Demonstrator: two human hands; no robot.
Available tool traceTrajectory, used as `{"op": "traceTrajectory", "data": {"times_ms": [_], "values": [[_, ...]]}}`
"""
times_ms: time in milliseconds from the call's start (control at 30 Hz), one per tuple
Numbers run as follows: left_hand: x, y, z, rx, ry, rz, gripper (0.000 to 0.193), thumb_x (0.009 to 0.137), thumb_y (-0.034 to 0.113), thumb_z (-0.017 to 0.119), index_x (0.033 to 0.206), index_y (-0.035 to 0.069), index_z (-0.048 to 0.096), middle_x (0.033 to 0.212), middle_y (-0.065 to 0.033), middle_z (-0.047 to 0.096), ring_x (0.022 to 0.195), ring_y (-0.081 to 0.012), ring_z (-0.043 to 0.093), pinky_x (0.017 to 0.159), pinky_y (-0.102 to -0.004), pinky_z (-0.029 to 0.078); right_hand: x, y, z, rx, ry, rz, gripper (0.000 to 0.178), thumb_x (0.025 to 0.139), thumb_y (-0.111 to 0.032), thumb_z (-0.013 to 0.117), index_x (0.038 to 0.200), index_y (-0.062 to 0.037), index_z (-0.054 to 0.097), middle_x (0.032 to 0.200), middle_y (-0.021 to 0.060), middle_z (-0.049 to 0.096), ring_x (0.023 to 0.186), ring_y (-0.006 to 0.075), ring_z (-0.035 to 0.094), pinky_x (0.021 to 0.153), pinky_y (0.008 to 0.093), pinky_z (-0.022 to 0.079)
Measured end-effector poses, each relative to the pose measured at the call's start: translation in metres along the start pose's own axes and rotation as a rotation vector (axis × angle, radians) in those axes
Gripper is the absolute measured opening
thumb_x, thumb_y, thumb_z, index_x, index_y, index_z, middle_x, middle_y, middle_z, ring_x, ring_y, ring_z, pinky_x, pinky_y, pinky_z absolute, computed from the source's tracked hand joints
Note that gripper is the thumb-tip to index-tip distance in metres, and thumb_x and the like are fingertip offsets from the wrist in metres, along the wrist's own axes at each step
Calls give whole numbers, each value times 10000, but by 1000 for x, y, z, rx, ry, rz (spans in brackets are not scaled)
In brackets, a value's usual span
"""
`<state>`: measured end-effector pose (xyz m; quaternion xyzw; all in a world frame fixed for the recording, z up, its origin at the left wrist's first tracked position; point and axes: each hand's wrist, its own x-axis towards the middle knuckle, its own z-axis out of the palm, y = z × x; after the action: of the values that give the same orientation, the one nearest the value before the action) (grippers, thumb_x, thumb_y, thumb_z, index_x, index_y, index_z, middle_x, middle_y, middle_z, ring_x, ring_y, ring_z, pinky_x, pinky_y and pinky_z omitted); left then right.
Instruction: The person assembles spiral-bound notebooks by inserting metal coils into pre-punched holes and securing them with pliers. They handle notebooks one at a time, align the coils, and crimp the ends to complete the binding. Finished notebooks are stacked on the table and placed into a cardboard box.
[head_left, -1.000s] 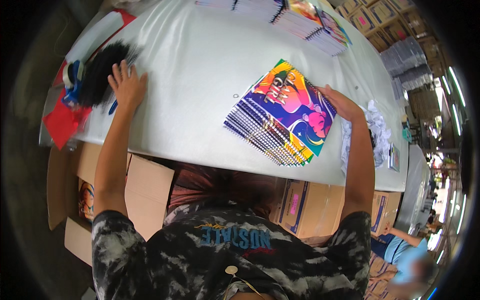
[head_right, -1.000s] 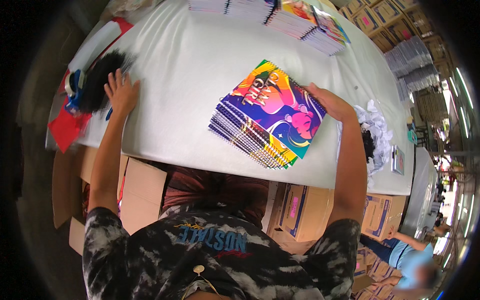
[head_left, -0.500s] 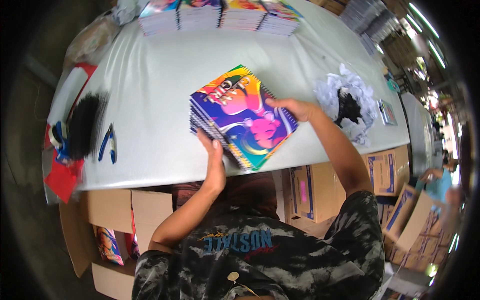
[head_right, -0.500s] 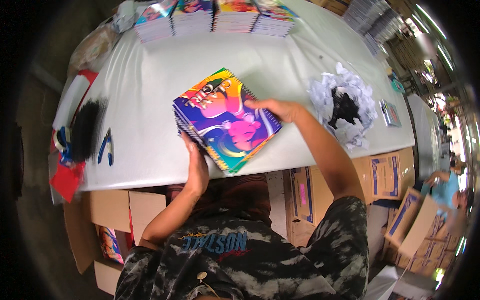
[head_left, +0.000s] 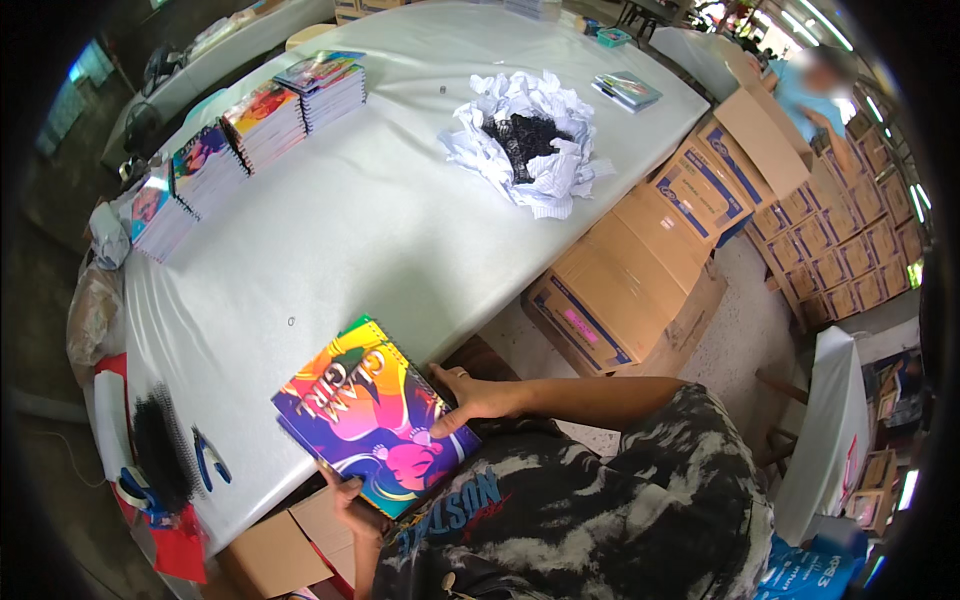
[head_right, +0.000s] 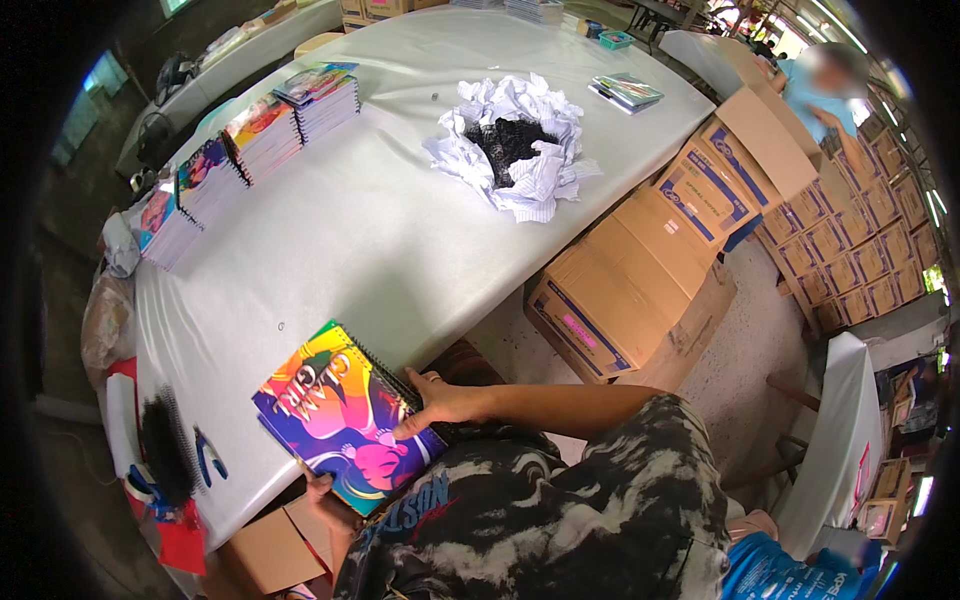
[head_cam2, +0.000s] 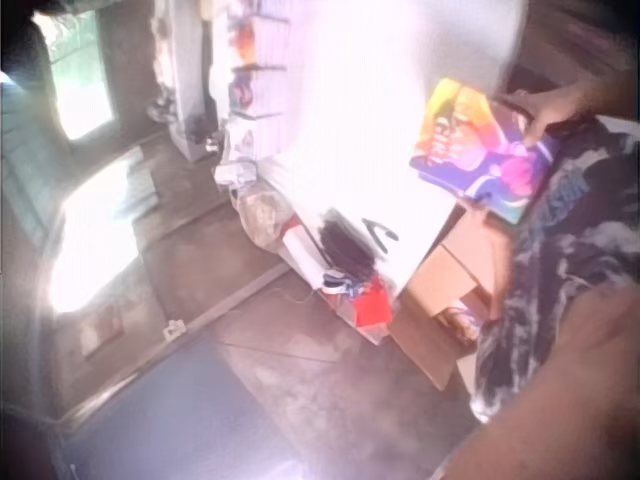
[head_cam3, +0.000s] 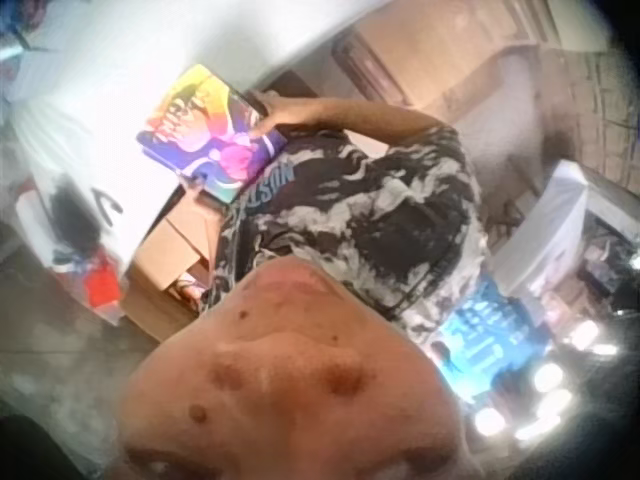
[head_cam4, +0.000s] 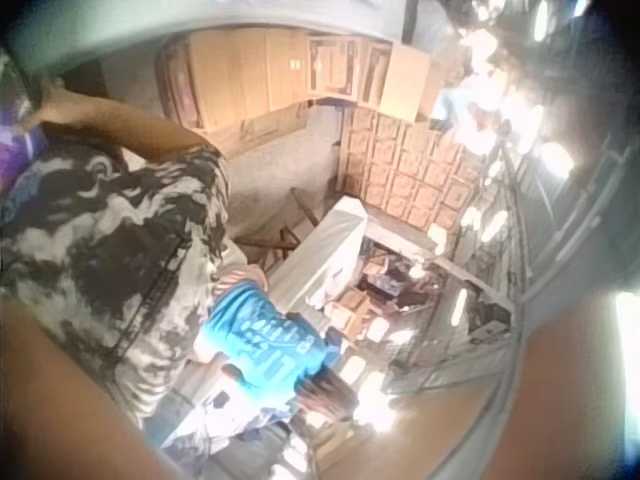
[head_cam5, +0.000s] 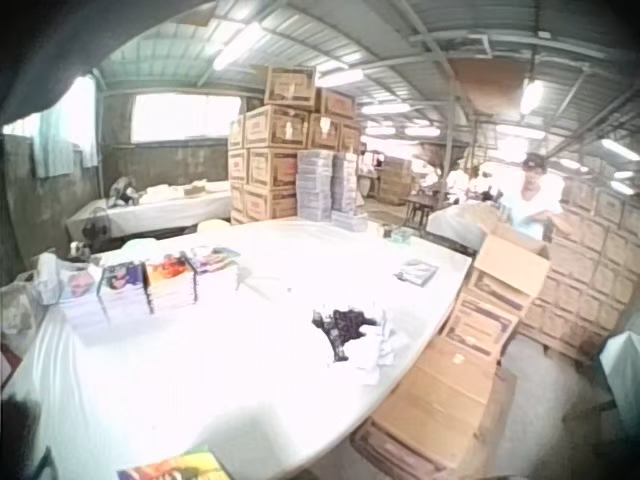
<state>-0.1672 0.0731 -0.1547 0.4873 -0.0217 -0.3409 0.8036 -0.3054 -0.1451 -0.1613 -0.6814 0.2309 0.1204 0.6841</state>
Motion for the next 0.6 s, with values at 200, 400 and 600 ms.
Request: {"op": "traceTrajectory", "data": {"times_ms": [200,400,600], "values": [[-4,-4,-3,74,-118,-154,573,790,283,530,1287,37,384,1219,-139,511,1088,-296,537,938,-430,432,2,7,-4,93,-194,-92,1189,573,-568,764,1397,27,148,1364,272,281,1313,378,207,1076,436,167],[10,15,-7,348,-223,-128,650,773,321,617,1301,38,363,1182,-110,514,1078,-257,526,922,-397,431,3,9,0,245,-149,-384,1158,609,-484,783,1412,8,108,1388,252,224,1351,345,106,1100,430,90],[27,80,3,693,-319,275,821,636,346,758,1272,-9,381,1137,-112,519,1014,-223,530,878,-362,432,10,-57,1,168,-181,-755,574,712,-154,774,1199,3,513,1184,106,572,1071,199,522,958,350,403]]}}
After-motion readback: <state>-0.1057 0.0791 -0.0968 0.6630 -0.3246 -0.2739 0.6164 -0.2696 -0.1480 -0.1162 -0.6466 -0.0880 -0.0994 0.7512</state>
